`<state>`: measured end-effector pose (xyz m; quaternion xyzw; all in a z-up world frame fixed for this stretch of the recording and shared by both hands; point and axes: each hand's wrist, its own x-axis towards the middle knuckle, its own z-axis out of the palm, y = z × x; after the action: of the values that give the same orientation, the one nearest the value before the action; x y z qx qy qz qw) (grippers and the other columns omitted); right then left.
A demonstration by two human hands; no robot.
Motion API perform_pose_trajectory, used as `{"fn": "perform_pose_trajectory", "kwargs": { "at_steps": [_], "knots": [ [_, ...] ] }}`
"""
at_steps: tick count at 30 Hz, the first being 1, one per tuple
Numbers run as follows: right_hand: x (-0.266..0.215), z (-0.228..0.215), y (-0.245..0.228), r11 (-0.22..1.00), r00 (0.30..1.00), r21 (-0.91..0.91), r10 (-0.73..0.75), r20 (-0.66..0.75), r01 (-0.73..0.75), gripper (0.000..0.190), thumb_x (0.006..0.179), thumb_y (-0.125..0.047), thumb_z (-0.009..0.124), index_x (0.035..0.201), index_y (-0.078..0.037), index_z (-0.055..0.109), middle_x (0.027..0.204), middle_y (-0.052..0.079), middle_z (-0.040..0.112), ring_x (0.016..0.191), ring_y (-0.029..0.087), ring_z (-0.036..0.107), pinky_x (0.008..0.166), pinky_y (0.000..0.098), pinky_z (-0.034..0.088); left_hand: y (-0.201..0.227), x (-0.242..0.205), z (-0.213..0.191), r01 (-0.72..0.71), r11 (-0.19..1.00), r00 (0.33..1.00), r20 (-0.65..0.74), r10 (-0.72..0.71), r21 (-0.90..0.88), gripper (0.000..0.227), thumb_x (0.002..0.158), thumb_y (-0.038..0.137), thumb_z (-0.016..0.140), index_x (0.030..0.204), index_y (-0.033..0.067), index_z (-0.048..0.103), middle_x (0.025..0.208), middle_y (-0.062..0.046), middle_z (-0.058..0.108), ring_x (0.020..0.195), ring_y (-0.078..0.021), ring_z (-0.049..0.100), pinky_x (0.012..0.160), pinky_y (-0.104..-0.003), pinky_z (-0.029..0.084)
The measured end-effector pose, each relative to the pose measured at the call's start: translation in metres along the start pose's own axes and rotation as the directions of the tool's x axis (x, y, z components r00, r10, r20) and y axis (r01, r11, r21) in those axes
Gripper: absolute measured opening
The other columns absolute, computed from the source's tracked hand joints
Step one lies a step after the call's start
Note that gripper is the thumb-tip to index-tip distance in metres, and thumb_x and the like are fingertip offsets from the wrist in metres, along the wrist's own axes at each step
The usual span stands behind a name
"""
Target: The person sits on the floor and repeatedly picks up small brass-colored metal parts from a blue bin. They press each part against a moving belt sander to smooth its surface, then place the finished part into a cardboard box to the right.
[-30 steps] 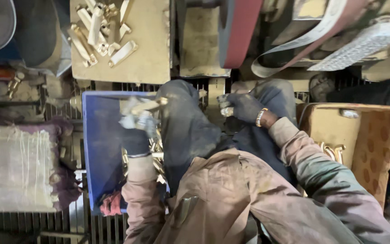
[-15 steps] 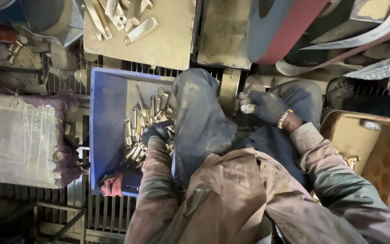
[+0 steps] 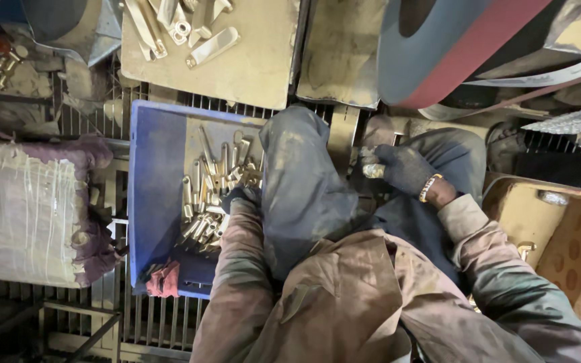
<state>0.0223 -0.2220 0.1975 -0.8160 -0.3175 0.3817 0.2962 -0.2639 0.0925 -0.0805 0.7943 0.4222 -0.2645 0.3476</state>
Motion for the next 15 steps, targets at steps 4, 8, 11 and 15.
{"fn": "perform_pose_trajectory", "kwargs": {
  "at_steps": [4,8,11,15],
  "knots": [
    [-0.001,0.000,0.000,0.996,0.999,-0.081,-0.038,-0.016,0.037,0.042,0.088,-0.039,0.074,0.108,-0.002,0.068,0.107,0.018,0.075,0.101,0.035,0.073,0.085,0.0428,0.056,-0.004,-0.002,-0.015,0.013,0.995,0.999,-0.039,-0.016,-0.095,0.043,0.079,0.029,0.076,0.116,0.0103,0.067,0.108,-0.014,0.071,0.096,-0.0324,0.069,0.083,-0.041,0.056],
    [-0.001,0.000,0.002,0.995,1.000,-0.103,0.018,-0.002,-0.018,0.043,0.088,-0.041,0.074,0.107,-0.003,0.069,0.104,0.018,0.076,0.100,0.034,0.073,0.086,0.0423,0.057,-0.003,-0.002,-0.029,-0.027,0.951,0.987,-0.159,-0.023,-0.308,0.040,0.079,0.025,0.076,0.114,0.0087,0.066,0.105,-0.014,0.071,0.094,-0.0336,0.069,0.082,-0.042,0.057],
    [-0.002,-0.002,0.003,0.995,0.996,-0.062,-0.081,-0.024,0.080,0.045,0.087,-0.039,0.073,0.117,-0.005,0.069,0.110,0.017,0.074,0.100,0.035,0.071,0.085,0.0429,0.054,0.003,0.000,-0.043,-0.122,0.884,0.927,-0.369,-0.060,-0.450,0.037,0.078,0.021,0.075,0.112,0.0076,0.066,0.103,-0.015,0.071,0.093,-0.0345,0.069,0.082,-0.043,0.057],
    [-0.004,-0.001,0.007,0.988,0.988,-0.027,-0.151,-0.023,0.150,0.040,0.088,-0.038,0.071,0.111,-0.005,0.071,0.112,0.012,0.076,0.101,0.030,0.073,0.088,0.0400,0.056,0.024,0.025,-0.084,-0.390,0.794,0.747,-0.664,-0.023,-0.466,0.034,0.078,0.017,0.074,0.109,0.0061,0.066,0.101,-0.015,0.071,0.091,-0.0357,0.069,0.081,-0.043,0.057]
  ]
}}
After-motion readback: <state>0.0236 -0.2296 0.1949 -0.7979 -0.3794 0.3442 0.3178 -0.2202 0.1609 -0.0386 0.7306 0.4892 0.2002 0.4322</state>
